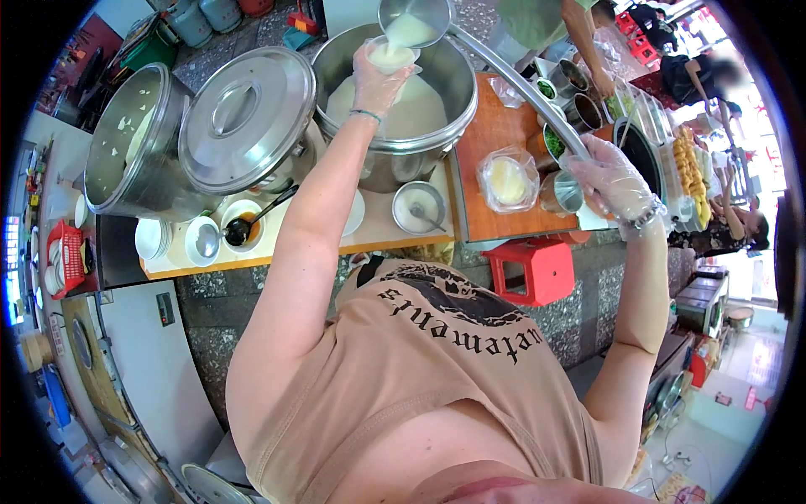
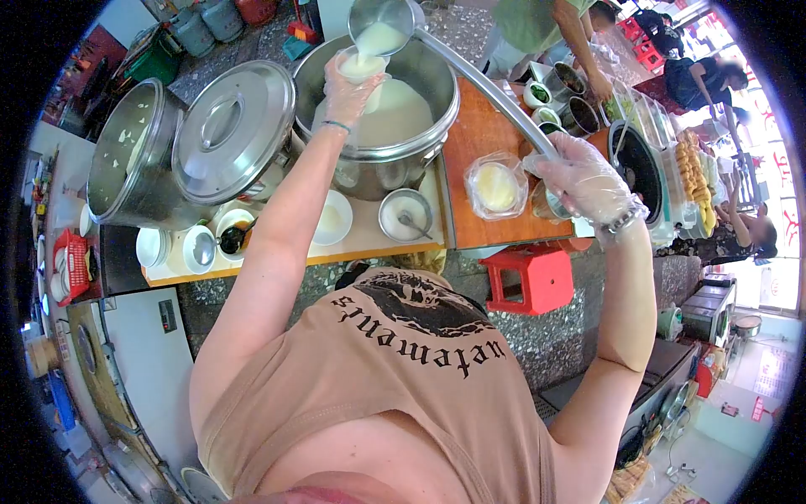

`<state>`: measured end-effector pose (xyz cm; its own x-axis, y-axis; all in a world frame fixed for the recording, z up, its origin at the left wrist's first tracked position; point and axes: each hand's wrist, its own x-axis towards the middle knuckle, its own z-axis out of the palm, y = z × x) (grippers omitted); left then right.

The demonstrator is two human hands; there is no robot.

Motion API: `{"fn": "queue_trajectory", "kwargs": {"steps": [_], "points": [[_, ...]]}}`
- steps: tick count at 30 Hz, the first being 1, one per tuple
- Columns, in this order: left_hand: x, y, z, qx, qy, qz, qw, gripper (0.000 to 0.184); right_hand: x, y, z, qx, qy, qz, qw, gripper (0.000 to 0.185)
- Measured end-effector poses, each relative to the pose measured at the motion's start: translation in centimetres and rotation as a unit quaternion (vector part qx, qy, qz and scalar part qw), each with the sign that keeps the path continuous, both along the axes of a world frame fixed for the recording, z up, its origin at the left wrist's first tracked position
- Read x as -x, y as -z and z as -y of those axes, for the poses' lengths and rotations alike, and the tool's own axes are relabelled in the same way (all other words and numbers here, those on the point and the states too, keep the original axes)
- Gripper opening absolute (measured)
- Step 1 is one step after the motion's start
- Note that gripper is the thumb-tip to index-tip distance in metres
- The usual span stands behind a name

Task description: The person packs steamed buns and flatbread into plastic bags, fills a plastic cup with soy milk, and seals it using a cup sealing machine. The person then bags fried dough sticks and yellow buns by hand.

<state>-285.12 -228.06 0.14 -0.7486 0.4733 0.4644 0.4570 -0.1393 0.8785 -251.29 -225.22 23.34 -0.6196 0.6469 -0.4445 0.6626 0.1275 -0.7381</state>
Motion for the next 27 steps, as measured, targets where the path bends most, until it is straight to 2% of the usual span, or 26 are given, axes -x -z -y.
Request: {"fn": "queue_trajectory", "kwargs": {"steps": [8,10,12,17,19,20,23,25,27], "points": [[0.0,-0.8,0.0,0.023,0.012,-0.015,1.000,0.087,-1.0,1.4,-2.1,0.012,0.012,-0.033,0.999,0.023],[-0.2,-0.3,-0.1,0.017,-0.026,-0.024,0.999,0.087,-1.4,1.9,-2.9,0.024,0.029,-0.049,0.998,0.023],[-0.6,-0.6,0.5,0.018,-0.027,-0.021,0.999,0.087,-1.9,3.0,-4.9,0.132,0.048,-0.130,0.982,0.024],[-1.0,-1.0,2.5,0.026,-0.025,-0.024,0.999,0.088,0.5,4.3,-7.0,0.157,0.032,-0.128,0.979,0.020],[-1.5,-2.0,4.0,0.026,-0.014,-0.027,0.999,0.088,2.8,4.7,-6.7,0.103,0.027,-0.030,0.994,0.020],[-1.7,-2.5,4.7,0.028,-0.013,-0.028,0.999,0.088,3.5,6.5,-7.7,0.088,-0.002,-0.031,0.996,0.019],[-1.8,-3.1,6.8,0.031,0.039,-0.033,0.998,0.086,6.9,11.0,-8.5,0.099,-0.023,0.007,0.995,0.019],[-1.2,-3.0,7.7,0.058,0.066,-0.106,0.990,0.083,9.4,12.2,-7.7,0.141,-0.010,0.046,0.989,0.020],[-1.5,-3.2,8.8,0.026,0.149,-0.038,0.988,0.082,11.3,15.6,-8.9,0.018,-0.096,0.127,0.987,0.019]]}}
